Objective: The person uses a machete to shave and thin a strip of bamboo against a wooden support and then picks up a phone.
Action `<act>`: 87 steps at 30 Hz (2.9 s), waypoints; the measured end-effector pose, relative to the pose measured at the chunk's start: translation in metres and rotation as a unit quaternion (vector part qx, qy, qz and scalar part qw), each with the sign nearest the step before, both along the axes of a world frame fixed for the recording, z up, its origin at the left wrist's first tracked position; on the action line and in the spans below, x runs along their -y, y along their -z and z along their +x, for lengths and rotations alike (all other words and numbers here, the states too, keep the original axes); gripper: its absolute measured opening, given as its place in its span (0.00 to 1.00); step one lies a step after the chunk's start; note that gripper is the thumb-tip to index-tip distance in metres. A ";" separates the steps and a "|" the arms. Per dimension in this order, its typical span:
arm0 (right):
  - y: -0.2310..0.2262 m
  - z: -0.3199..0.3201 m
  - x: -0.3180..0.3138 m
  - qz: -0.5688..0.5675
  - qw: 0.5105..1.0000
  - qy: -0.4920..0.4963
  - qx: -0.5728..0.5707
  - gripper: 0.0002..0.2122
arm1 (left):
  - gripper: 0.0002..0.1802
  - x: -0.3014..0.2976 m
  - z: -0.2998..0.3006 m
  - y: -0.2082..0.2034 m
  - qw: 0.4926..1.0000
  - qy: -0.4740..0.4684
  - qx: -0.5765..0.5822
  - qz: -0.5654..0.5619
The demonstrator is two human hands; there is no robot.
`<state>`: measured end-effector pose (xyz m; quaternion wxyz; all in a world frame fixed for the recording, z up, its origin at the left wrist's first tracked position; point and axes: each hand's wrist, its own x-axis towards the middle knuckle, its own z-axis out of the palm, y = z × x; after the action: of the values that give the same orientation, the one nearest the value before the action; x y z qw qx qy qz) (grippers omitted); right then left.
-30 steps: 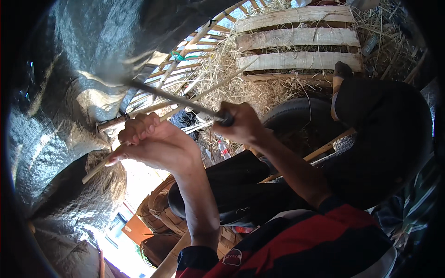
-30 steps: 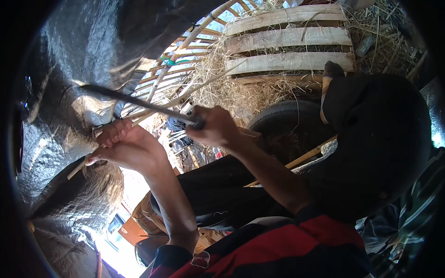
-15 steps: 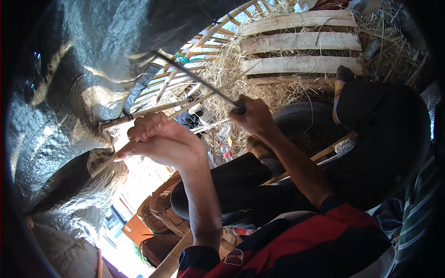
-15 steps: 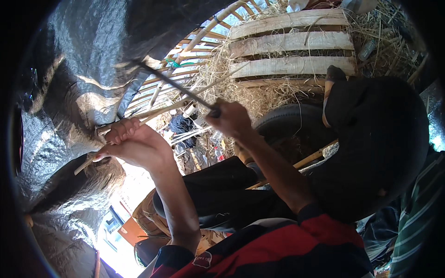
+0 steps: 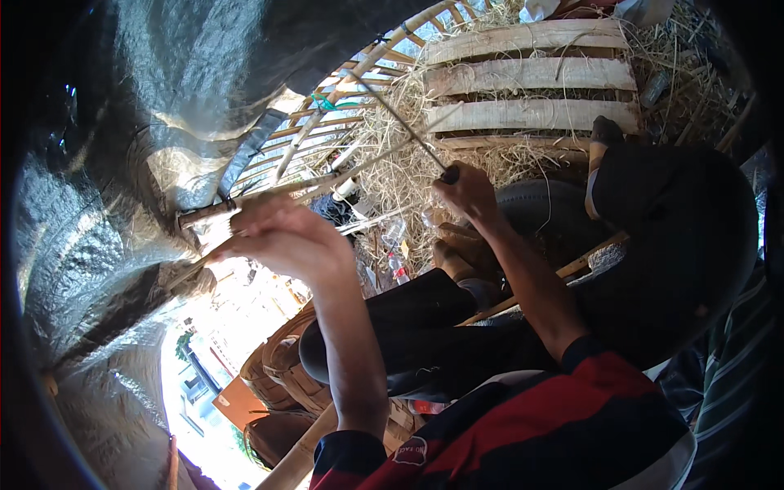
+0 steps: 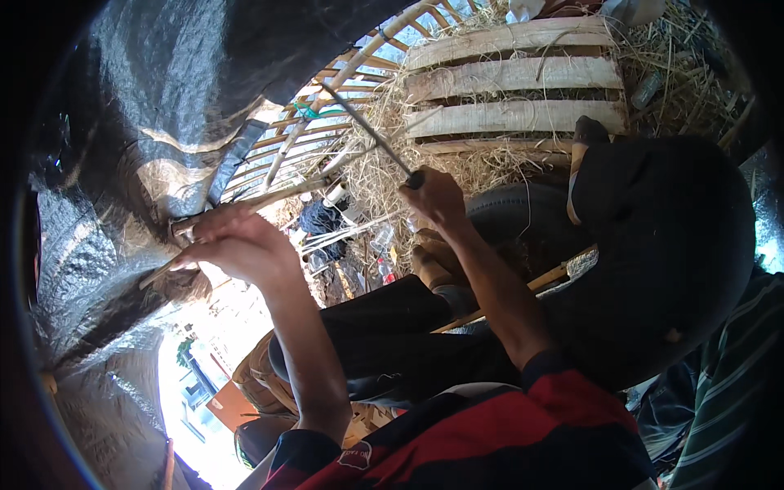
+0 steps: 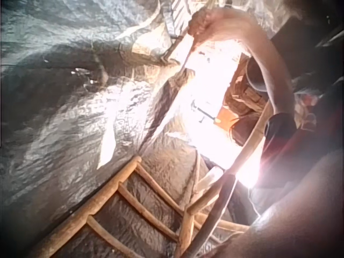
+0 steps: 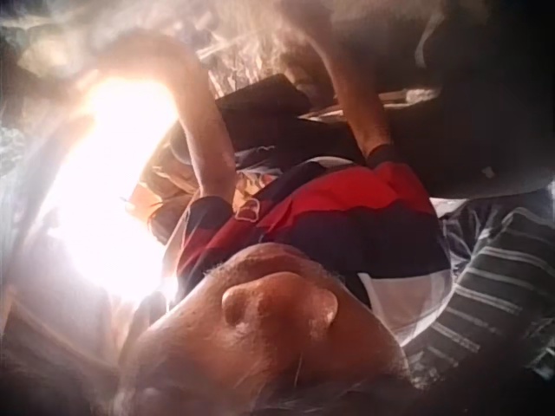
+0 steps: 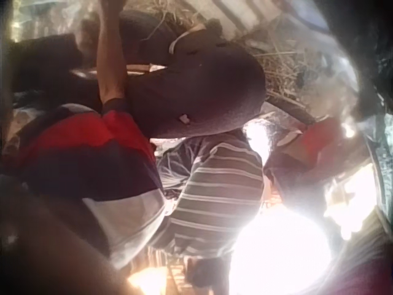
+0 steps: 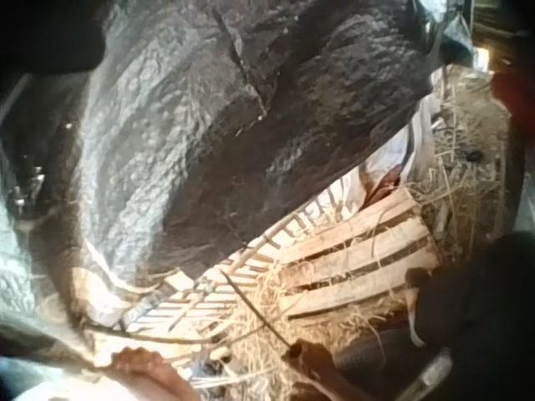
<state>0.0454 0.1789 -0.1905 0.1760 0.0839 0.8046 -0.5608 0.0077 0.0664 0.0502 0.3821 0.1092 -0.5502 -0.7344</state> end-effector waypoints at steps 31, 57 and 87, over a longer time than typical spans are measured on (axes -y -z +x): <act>-0.035 -0.026 -0.012 0.030 0.997 -0.073 0.020 0.17 | 0.28 -0.010 -0.006 -0.023 0.997 0.045 -0.016 -0.054; -0.020 -0.017 -0.008 -0.107 0.992 -0.066 0.020 0.12 | 0.28 -0.020 -0.022 -0.028 0.996 0.052 -0.020 -0.062; 0.020 -0.028 0.014 -0.031 0.982 -0.160 0.100 0.11 | 0.34 0.056 -0.048 -0.008 0.987 -0.125 0.037 -0.095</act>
<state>0.0174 0.1651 -0.2106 0.3458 0.0044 0.7681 -0.5389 -0.0407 0.0101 0.0585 0.4583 0.1677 -0.6132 -0.6211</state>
